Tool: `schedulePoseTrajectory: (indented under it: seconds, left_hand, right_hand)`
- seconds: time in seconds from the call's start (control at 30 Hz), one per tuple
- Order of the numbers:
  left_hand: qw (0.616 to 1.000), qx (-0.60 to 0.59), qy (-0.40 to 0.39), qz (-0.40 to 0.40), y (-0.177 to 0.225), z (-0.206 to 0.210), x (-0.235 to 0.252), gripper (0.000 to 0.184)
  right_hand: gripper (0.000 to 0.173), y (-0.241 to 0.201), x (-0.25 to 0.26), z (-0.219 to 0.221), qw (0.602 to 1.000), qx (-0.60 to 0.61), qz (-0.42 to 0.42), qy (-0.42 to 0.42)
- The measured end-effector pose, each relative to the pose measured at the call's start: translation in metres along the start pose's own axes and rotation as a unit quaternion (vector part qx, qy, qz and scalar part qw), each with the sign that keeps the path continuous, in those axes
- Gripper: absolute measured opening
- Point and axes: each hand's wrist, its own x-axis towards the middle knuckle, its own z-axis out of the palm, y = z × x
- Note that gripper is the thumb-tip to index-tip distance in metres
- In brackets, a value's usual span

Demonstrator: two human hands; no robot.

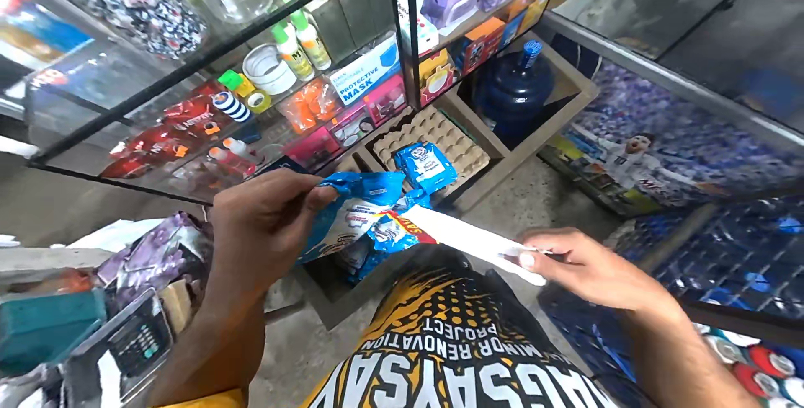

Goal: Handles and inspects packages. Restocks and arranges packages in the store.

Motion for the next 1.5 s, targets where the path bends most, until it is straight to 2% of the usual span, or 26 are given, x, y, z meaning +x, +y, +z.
schedulePoseTrajectory:
  seconds: [0.07, 0.13, 0.2, 0.23, 0.27, 0.33, 0.4, 0.43, 0.47, 0.5, 0.53, 0.63, 0.73, 0.83, 0.97, 1.13, 1.23, 1.37, 1.5]
  left_hand:
    - [0.998, 0.058, -0.019, 0.034, 0.010, -0.004, 0.011, 0.021]
    - [0.991, 0.108, -0.038, 0.065, 0.021, -0.009, 0.023, 0.022]
    - [0.986, 0.140, -0.053, 0.077, 0.030, -0.012, 0.035, 0.022]
    - [0.983, 0.152, -0.060, 0.079, 0.033, -0.014, 0.040, 0.022]
    - [0.981, 0.162, -0.066, 0.085, 0.035, -0.015, 0.045, 0.022]
    - [0.977, 0.179, -0.073, 0.092, 0.040, -0.016, 0.053, 0.022]
    - [0.973, 0.194, -0.067, 0.106, 0.043, -0.015, 0.060, 0.024]
    - [0.971, 0.202, -0.061, 0.116, 0.044, -0.015, 0.064, 0.025]
    - [0.968, 0.209, -0.056, 0.125, 0.046, -0.015, 0.067, 0.027]
    - [0.966, 0.214, -0.048, 0.135, 0.047, -0.015, 0.070, 0.027]
    - [0.965, 0.215, -0.042, 0.144, 0.048, -0.015, 0.073, 0.028]
    - [0.962, 0.210, -0.033, 0.170, 0.053, -0.014, 0.080, 0.027]
    - [0.959, 0.203, -0.031, 0.196, 0.060, -0.009, 0.087, 0.024]
    - [0.952, 0.210, -0.019, 0.220, 0.066, -0.007, 0.095, 0.024]
    - [0.944, 0.233, -0.016, 0.234, 0.070, -0.007, 0.105, 0.026]
    - [0.936, 0.251, 0.026, 0.247, 0.040, -0.009, 0.106, 0.028]
    - [0.938, 0.223, 0.050, 0.261, 0.058, -0.005, 0.109, 0.024]
    - [0.924, 0.203, 0.087, 0.312, 0.057, -0.004, 0.115, 0.021]
    - [0.912, 0.200, 0.123, 0.337, 0.050, -0.001, 0.114, 0.019]
  right_hand:
    - [0.043, 0.010, 0.007, 0.005, 0.998, -0.028, 0.057, -0.006]
    - [0.069, 0.021, 0.016, 0.007, 0.995, -0.020, 0.091, -0.030]
    - [0.090, 0.032, 0.028, 0.009, 0.997, 0.013, 0.076, -0.012]
    - [0.091, 0.033, 0.034, 0.011, 0.998, 0.042, 0.046, 0.028]
    - [0.088, 0.032, 0.042, 0.012, 0.993, 0.086, 0.010, 0.082]
    - [0.069, 0.024, 0.057, 0.011, 0.958, 0.199, -0.057, 0.198]
    - [0.038, 0.011, 0.068, 0.000, 0.897, 0.316, -0.114, 0.287]
    - [0.029, 0.005, 0.072, -0.009, 0.858, 0.380, -0.135, 0.318]
    - [0.035, -0.001, 0.074, -0.019, 0.818, 0.438, -0.154, 0.340]
    - [0.040, -0.005, 0.075, -0.029, 0.795, 0.458, -0.173, 0.356]
    - [0.038, -0.007, 0.075, -0.036, 0.804, 0.422, -0.192, 0.372]
    - [0.024, -0.032, 0.084, -0.030, 0.880, 0.143, -0.231, 0.390]
    - [0.025, -0.075, 0.102, 0.000, 0.878, -0.141, -0.251, 0.381]
    - [0.027, -0.094, 0.128, 0.019, 0.877, -0.283, -0.212, 0.326]
    - [0.040, -0.090, 0.152, 0.021, 0.902, -0.306, -0.166, 0.256]
    - [0.041, -0.099, 0.155, 0.014, 0.917, -0.252, -0.135, 0.278]
    - [0.050, -0.100, 0.161, 0.004, 0.931, -0.239, -0.114, 0.253]
    - [0.041, -0.103, 0.175, -0.013, 0.955, -0.237, -0.100, 0.148]
    - [0.032, -0.103, 0.182, -0.021, 0.961, -0.211, -0.124, 0.128]
